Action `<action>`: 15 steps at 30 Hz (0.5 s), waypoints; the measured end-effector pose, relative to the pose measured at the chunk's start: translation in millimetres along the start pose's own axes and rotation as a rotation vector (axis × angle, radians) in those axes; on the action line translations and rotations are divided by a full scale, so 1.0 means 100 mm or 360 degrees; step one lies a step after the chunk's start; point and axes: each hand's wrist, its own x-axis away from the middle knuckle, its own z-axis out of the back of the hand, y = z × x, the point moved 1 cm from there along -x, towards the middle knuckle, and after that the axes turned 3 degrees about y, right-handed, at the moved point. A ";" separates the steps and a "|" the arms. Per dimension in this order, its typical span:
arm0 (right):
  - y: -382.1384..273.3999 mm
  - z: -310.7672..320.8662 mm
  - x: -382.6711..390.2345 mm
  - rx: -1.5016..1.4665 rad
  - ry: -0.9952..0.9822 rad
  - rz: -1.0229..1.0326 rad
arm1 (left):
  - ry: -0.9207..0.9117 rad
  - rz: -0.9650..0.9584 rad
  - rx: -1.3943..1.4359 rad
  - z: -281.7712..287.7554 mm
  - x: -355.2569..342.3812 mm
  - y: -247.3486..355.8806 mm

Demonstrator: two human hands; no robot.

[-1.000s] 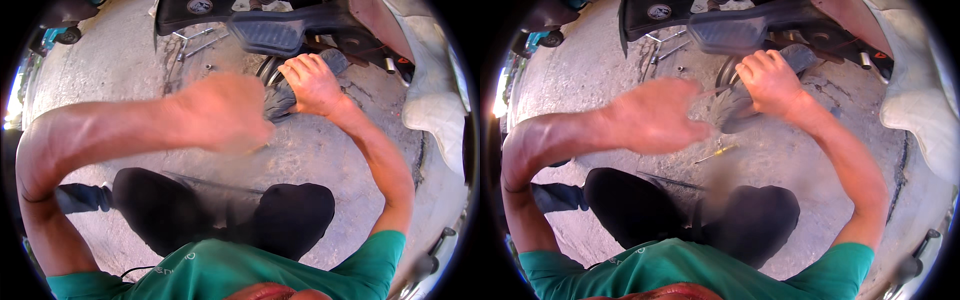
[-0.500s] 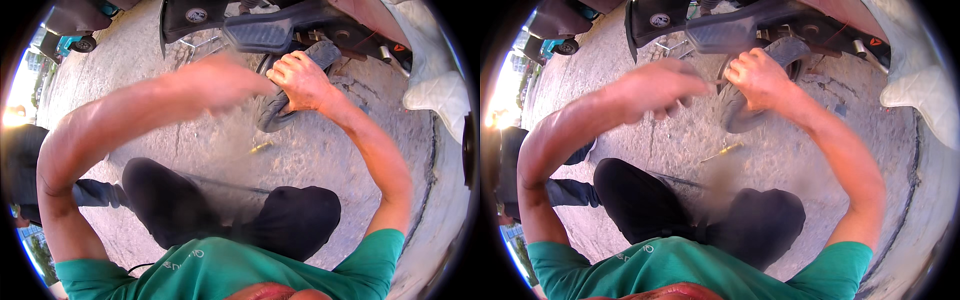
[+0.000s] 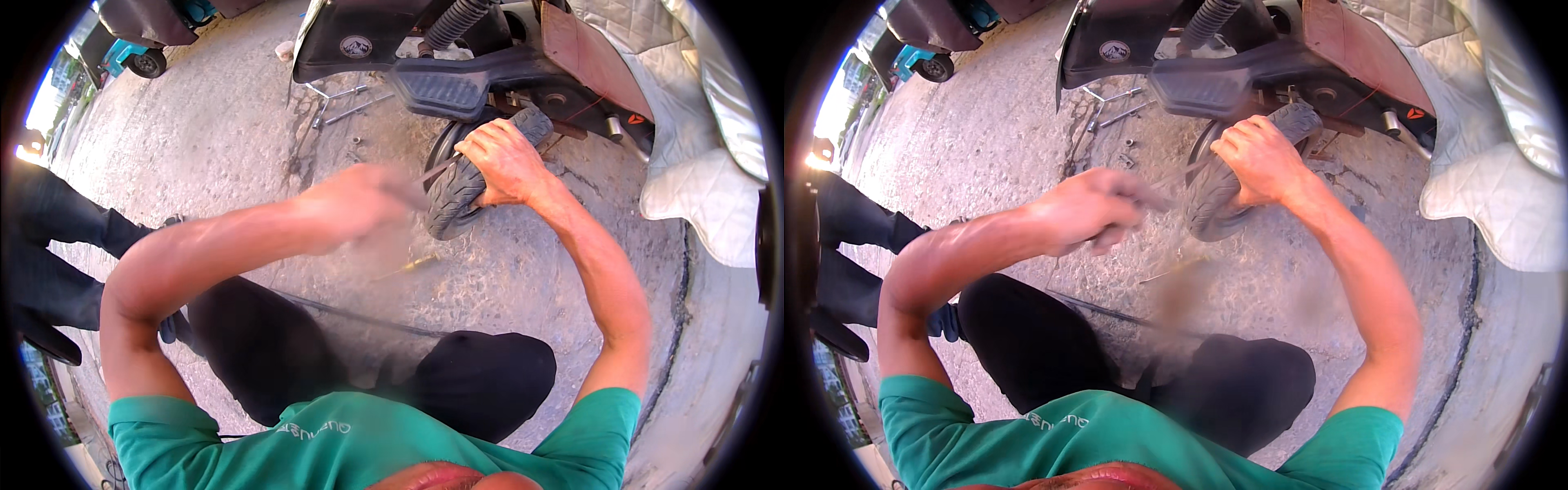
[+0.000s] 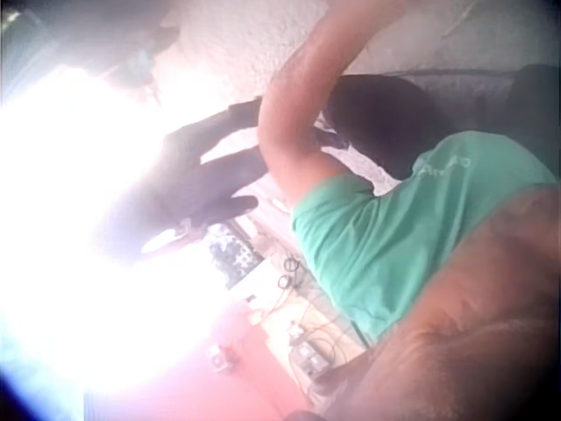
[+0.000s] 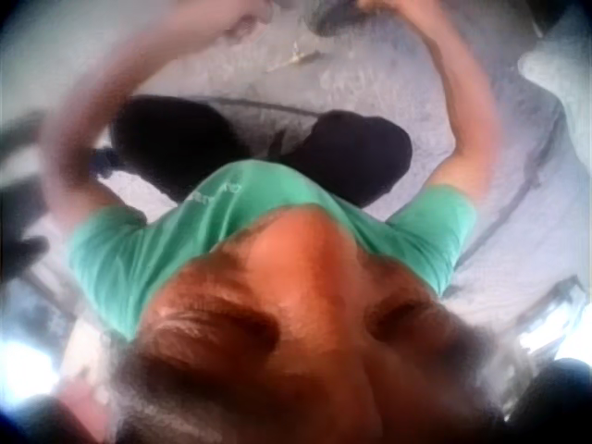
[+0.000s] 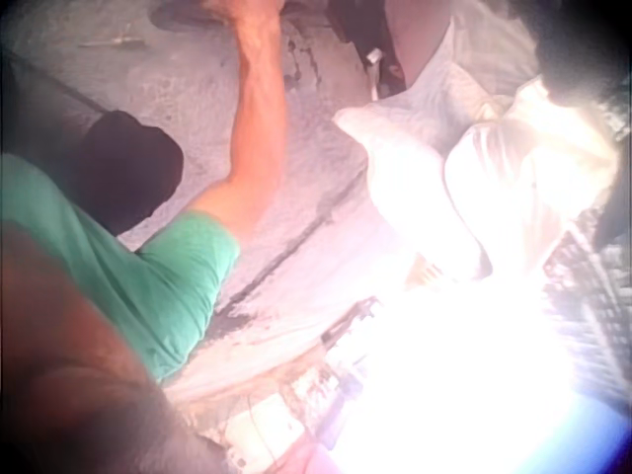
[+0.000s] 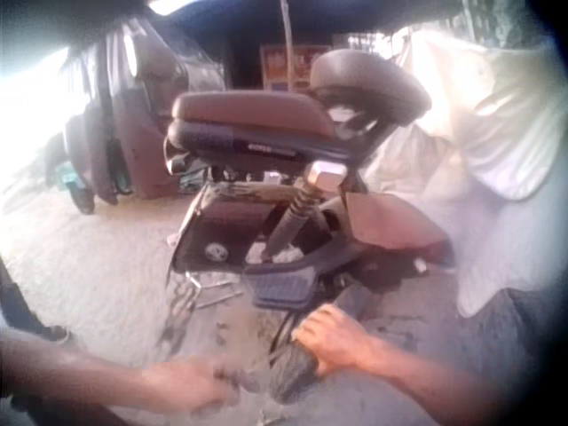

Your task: The person removes an old tire from a wheel rim using a pry tool, then fits a new tire onto the rim by hand and with the tool.

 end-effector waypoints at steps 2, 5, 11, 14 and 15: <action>0.02 0.02 0.06 0.0003 -0.0026 -0.0028 | -0.0120 0.0013 -0.0386 0.22 0.14 -0.14; -0.01 0.02 -0.04 -0.0038 -0.0050 -0.0062 | -0.0214 0.0067 -0.0735 0.51 0.16 -0.58; -0.11 -0.09 -0.29 -0.0046 -0.0101 -0.0026 | -0.0398 -0.0017 -0.1637 0.62 -0.88 -1.57; -0.14 -0.02 -0.26 -0.0021 -0.0142 -0.0043 | 0.0283 -0.0410 -0.0878 0.38 -1.43 -1.09; -0.15 -0.03 -0.27 0.0017 -0.0163 -0.0030 | 0.0434 -0.0573 -0.0659 0.28 -1.78 -1.12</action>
